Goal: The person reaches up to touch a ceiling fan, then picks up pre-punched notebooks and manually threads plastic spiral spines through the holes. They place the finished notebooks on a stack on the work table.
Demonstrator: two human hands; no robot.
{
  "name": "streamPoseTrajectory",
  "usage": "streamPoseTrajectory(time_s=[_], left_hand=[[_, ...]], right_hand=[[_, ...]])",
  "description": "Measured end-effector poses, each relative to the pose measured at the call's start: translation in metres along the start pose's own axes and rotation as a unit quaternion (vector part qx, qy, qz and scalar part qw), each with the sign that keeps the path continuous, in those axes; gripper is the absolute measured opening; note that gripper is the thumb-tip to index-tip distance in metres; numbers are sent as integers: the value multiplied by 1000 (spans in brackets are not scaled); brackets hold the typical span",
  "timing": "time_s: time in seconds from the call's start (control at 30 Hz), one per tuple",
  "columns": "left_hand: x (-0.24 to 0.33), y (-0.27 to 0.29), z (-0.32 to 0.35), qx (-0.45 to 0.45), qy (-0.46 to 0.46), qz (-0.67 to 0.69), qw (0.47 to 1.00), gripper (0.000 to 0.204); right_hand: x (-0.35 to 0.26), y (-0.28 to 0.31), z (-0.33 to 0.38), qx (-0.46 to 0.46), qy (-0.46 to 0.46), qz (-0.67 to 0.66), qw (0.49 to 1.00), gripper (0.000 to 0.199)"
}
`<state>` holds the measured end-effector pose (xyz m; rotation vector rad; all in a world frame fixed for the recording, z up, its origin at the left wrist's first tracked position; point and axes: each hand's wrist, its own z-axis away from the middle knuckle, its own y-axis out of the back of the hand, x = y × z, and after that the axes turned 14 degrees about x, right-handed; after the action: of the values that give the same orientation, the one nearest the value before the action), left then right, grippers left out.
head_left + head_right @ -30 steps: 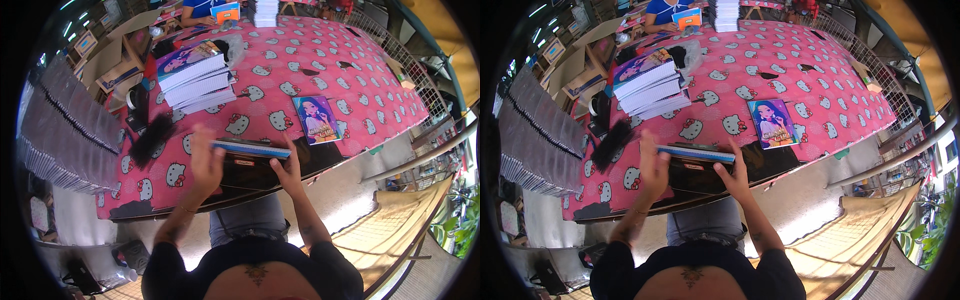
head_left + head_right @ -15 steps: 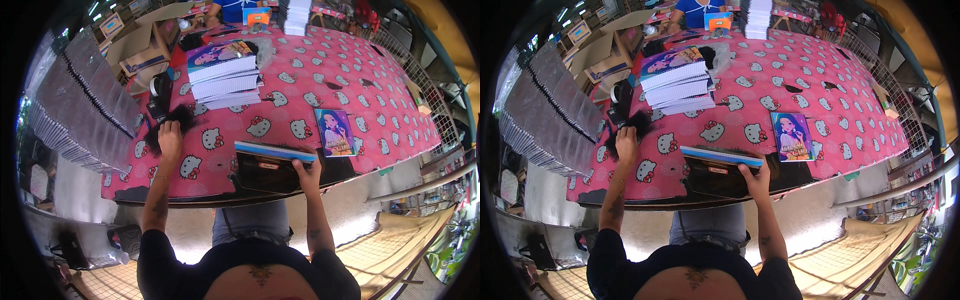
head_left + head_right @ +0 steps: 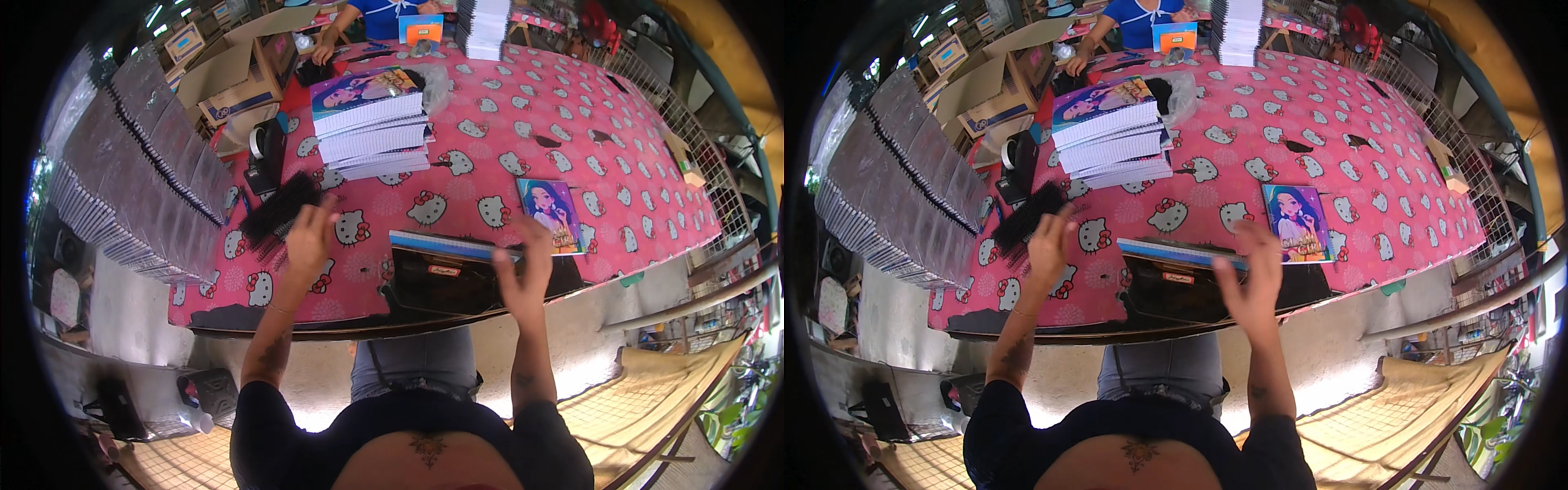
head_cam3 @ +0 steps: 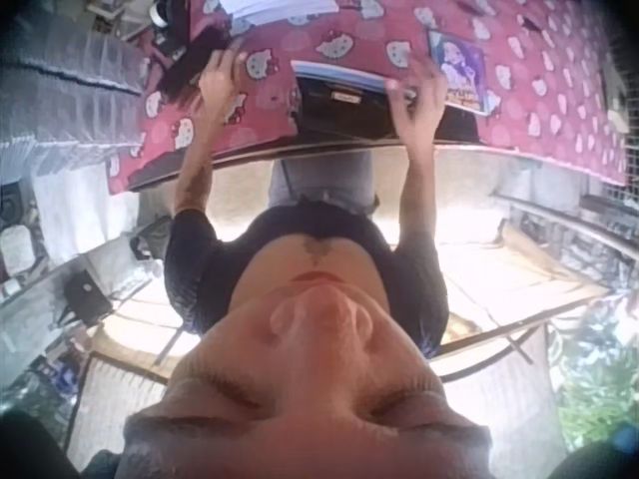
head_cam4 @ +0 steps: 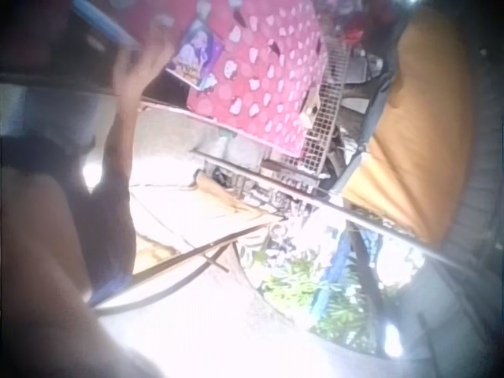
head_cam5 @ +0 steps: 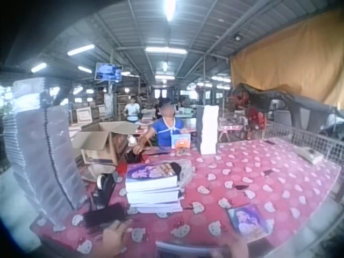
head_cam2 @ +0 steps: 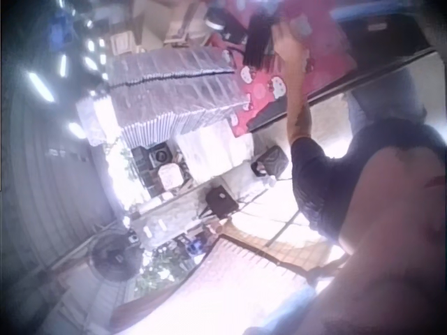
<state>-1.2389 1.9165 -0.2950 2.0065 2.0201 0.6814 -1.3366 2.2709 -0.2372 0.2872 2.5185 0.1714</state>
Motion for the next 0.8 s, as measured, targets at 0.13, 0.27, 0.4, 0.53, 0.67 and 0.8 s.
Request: streamPoseTrajectory(time_s=[0.13, 0.27, 0.4, 0.53, 0.67, 0.8], left_hand=[[61, 19, -16, -36, 187, 277, 942, 27], [91, 30, -18, -50, 232, 302, 923, 22], [95, 28, -14, -17, 154, 265, 952, 21], [94, 24, -13, 4, 125, 247, 961, 18], [91, 28, -16, -68, 158, 230, 958, 15], [86, 32, -28, -192, 186, 113, 957, 16]], right_hand=[[-45, -47, -11, -120, 164, 69, 977, 31], [-44, -86, -9, -193, 78, 92, 974, 17], [-31, -95, -4, -160, 90, 80, 980, 12], [-28, -94, -2, -160, 85, 82, 980, 10], [-30, -96, -4, -144, 91, 75, 982, 10], [-30, -95, -3, -158, 91, 81, 980, 10]])
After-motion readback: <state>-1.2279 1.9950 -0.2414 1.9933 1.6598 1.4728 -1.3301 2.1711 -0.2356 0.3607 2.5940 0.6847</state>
